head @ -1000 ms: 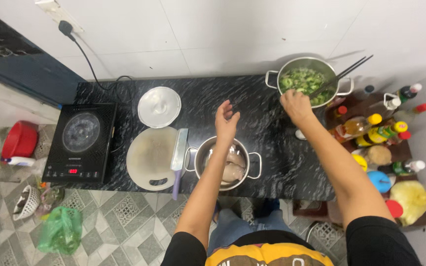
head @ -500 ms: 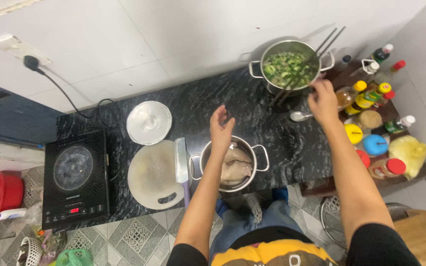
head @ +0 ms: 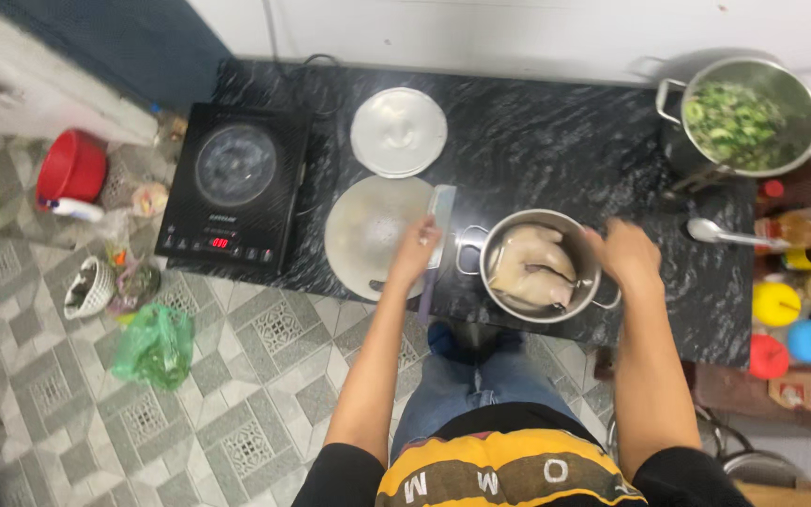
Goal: The person stirs leafy greens cooking in a pot on an induction cooker using chopsticks, then moves the pot aside and places a lid on a pot of chicken. They walk to the refrigerator, open the vegetable drawer, rearrange bags of vegetables, and take out a bag of cucumbers.
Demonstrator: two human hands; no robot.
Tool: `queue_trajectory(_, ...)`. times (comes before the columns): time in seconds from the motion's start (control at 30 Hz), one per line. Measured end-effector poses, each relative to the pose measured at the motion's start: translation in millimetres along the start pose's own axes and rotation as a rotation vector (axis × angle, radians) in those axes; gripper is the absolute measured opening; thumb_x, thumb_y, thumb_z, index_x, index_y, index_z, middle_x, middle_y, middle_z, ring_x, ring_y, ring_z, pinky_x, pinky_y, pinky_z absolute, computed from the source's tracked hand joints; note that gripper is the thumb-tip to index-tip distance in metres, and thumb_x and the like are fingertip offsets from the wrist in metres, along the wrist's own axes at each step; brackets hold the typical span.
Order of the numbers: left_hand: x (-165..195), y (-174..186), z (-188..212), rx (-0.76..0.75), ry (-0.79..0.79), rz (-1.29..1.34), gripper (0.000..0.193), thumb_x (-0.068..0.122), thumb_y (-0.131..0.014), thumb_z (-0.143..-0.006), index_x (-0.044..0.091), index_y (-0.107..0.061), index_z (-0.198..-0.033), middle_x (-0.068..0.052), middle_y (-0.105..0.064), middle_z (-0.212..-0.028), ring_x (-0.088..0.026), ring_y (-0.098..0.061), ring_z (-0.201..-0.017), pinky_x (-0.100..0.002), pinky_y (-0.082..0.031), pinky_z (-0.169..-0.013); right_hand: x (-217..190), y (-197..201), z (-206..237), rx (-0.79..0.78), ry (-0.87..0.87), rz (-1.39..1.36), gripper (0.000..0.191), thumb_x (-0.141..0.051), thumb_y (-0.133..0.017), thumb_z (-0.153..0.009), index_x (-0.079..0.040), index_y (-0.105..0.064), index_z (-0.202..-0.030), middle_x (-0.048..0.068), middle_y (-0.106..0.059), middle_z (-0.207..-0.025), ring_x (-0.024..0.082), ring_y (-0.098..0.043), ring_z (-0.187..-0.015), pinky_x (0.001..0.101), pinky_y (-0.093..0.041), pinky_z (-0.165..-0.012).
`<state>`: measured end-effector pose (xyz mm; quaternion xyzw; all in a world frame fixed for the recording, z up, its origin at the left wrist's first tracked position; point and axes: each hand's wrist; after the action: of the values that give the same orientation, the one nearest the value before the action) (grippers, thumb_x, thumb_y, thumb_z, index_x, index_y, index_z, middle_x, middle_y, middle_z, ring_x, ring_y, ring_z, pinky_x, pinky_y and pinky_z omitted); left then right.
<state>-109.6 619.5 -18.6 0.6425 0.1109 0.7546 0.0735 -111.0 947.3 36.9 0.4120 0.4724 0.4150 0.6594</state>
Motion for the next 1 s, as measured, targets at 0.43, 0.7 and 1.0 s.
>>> queue_trajectory(0.43,-21,-24,11,-0.110,0.269,0.407,0.037,0.024,-0.072,-0.094,-0.003,-0.069,-0.119,-0.006,-0.073,-0.098,-0.014,-0.065,-0.088,-0.032,-0.053,-0.078,36,-34,4,-0.149,-0.201,-0.867,0.040,-0.032,-0.068,-0.103,0.008,-0.065,-0.106,0.013,-0.063,-0.076,0.022,-0.064,-0.060,0.0345,-0.054,-0.053)
queue_trajectory(0.7,-7,106,15,-0.074,0.272,0.595,0.033,0.027,-0.067,-0.095,0.005,-0.069,-0.119,0.002,-0.063,-0.079,-0.008,-0.059,-0.073,-0.024,-0.043,-0.060,-51,-20,-29,-0.307,0.045,-1.098,0.031,-0.023,-0.065,-0.104,0.004,-0.063,-0.118,0.005,-0.061,-0.082,0.014,-0.059,-0.065,0.0341,-0.054,-0.060)
queue_trajectory(1.0,6,369,-37,0.157,0.125,0.585,0.022,0.021,-0.070,-0.096,0.000,-0.069,-0.103,-0.005,-0.065,-0.081,-0.015,-0.060,-0.066,-0.029,-0.048,-0.056,-358,-57,-33,-0.484,0.193,-1.230,0.036,-0.019,-0.064,-0.097,0.008,-0.061,-0.120,0.009,-0.063,-0.088,0.018,-0.066,-0.070,0.0393,-0.063,-0.063)
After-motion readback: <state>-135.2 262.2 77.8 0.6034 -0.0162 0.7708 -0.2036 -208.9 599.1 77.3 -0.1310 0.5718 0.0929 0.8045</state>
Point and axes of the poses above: each hand's wrist, its own z-axis away from the middle knuckle, its own y-axis out of the back of the hand, x = y × z
